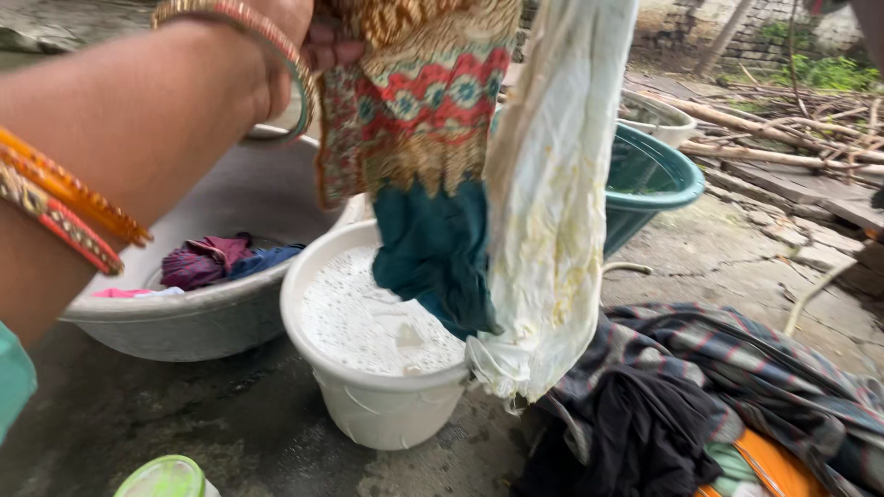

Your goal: The person washes clothes by hand in a bucket of soapy water, wringing out a blue garment, a pink garment, and a white garment before picking up and inspecting a black garment.

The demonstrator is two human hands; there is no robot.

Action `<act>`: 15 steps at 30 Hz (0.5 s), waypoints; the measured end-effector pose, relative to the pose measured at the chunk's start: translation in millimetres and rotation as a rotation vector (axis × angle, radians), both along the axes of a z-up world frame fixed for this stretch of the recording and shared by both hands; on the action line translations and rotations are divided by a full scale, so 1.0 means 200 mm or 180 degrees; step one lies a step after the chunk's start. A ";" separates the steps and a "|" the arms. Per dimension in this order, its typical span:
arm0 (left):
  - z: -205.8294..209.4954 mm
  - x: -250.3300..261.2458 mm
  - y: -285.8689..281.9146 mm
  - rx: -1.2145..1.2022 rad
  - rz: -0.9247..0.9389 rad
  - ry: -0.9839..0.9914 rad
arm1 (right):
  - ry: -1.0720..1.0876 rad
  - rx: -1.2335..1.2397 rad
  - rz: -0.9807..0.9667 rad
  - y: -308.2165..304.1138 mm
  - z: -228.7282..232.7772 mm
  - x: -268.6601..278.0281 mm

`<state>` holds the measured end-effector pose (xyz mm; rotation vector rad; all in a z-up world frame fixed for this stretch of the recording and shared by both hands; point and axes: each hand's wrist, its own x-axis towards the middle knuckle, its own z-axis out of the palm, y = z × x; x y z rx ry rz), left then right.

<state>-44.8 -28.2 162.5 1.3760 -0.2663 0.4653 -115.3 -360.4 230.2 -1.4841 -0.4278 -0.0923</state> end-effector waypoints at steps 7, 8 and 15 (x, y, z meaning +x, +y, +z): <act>-0.28 -0.10 0.06 0.1062 -0.1132 0.0705 | 0.0430 -0.0416 0.0247 0.24 -0.16 0.17; -0.33 -0.11 0.05 0.1803 -0.0972 0.0758 | 0.0518 -0.0536 0.0306 0.27 -0.19 0.20; -0.57 -0.20 -0.04 0.5510 -0.0976 0.2200 | 0.0484 -0.5766 0.0508 0.44 -0.72 0.21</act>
